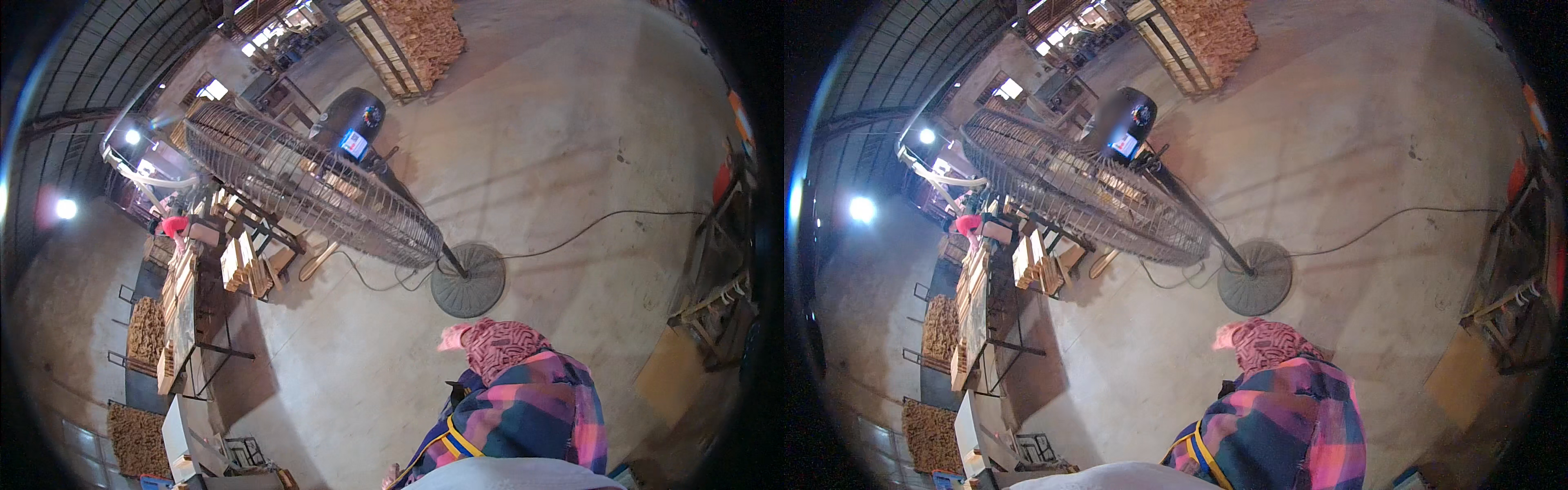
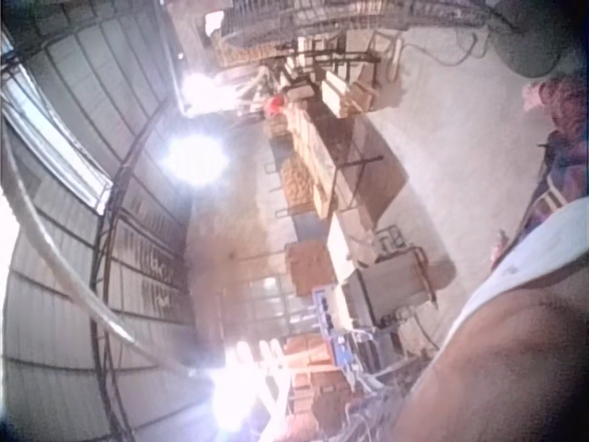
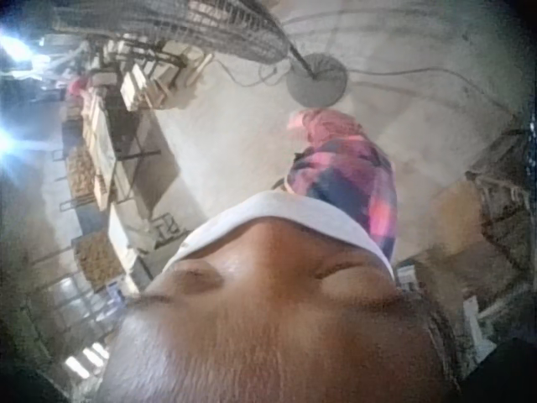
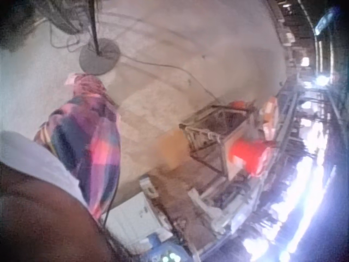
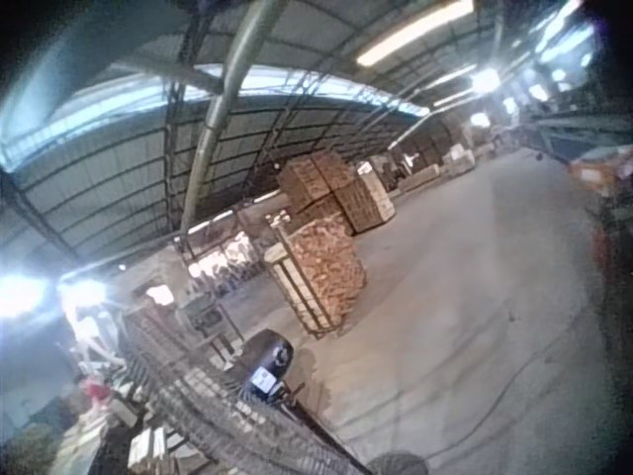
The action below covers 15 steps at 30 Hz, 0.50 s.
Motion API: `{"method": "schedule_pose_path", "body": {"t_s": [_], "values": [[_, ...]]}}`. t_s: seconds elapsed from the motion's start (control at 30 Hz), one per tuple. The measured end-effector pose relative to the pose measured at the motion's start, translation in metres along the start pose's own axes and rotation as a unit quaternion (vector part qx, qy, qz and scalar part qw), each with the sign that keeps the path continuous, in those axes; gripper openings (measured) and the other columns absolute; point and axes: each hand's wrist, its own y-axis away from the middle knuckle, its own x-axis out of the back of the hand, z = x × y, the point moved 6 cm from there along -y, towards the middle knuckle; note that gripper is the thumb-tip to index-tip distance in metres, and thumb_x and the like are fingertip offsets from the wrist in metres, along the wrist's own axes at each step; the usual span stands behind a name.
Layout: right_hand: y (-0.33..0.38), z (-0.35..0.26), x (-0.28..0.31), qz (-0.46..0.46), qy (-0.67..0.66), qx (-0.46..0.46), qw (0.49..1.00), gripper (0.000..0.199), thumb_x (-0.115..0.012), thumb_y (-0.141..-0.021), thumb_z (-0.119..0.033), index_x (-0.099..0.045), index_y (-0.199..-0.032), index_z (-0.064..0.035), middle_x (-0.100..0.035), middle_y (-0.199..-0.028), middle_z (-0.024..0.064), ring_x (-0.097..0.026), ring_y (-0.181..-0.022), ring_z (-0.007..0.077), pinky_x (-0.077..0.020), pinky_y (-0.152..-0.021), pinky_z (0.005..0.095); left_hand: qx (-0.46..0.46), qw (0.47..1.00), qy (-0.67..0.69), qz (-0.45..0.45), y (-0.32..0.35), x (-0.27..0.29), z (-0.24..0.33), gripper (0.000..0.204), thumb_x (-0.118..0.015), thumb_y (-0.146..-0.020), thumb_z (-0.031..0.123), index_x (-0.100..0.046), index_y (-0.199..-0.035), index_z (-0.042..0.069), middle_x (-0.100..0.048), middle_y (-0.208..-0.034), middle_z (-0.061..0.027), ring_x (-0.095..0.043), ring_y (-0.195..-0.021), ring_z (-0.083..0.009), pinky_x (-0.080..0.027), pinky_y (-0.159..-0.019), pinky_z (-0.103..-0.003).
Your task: The person applies a dark liquid finish to wooden planks moving on a conveyor belt using a brush and a small container. They then gather stacks of finished planks from a table and place them onto the conveyor belt for processing.
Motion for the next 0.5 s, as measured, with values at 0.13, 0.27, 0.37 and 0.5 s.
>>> {"method": "schedule_pose_path", "body": {"t_s": [0.13, 0.27, 0.37, 0.5], "values": [[0.012, 0.101, 0.075, 0.085, 0.021, -0.001, 0.996, 0.049, -0.044, -0.095, -0.051, -0.074, -0.113, -0.0173, -0.069, -0.117, 0.0191, -0.066, -0.111, 0.0353, -0.0518, -0.094, 0.0477, -0.008, 1.0, -0.022, -0.01, -0.022, -0.004, 0.044, 0.033, -0.056, -0.098, 0.034, -0.056, -0.127, 0.02, -0.068, -0.116, -0.0098, -0.068, -0.093, -0.0371, -0.053, -0.077, -0.053], [0.018, 0.198, 0.17, 0.241, -0.1, -0.122, 0.958, 0.052, -0.052, -0.091, -0.05, -0.074, -0.106, -0.0059, -0.071, -0.114, 0.0179, -0.068, -0.107, 0.0345, -0.0543, -0.089, 0.0461, -0.077, 0.995, -0.063, 0.022, -0.061, 0.016, 0.092, 0.034, -0.056, -0.098, 0.034, -0.056, -0.129, 0.02, -0.068, -0.118, -0.0094, -0.068, -0.094, -0.0368, -0.053, -0.077, -0.053], [0.023, 0.211, 0.208, 0.318, -0.081, -0.122, 0.937, 0.046, -0.047, -0.093, -0.049, -0.074, -0.105, -0.0133, -0.071, -0.111, 0.0157, -0.066, -0.106, 0.0359, -0.0535, -0.089, 0.0474, -0.138, 0.982, -0.095, 0.083, -0.082, 0.03, 0.103, 0.035, -0.056, -0.098, 0.034, -0.056, -0.129, 0.021, -0.068, -0.119, -0.0092, -0.068, -0.094, -0.0366, -0.053, -0.078, -0.053], [0.02, 0.221, 0.221, 0.28, -0.062, -0.081, 0.954, 0.042, -0.047, -0.094, -0.046, -0.074, -0.104, -0.0154, -0.07, -0.113, 0.0157, -0.066, -0.104, 0.0369, -0.0538, -0.087, 0.0481, -0.156, 0.976, 0.05, 0.145, -0.128, 0.08, 0.187, 0.024, -0.057, -0.097, 0.033, -0.066, -0.117, 0.024, -0.07, -0.112, -0.0098, -0.069, -0.091, -0.0331, -0.054, -0.074, -0.047]]}}
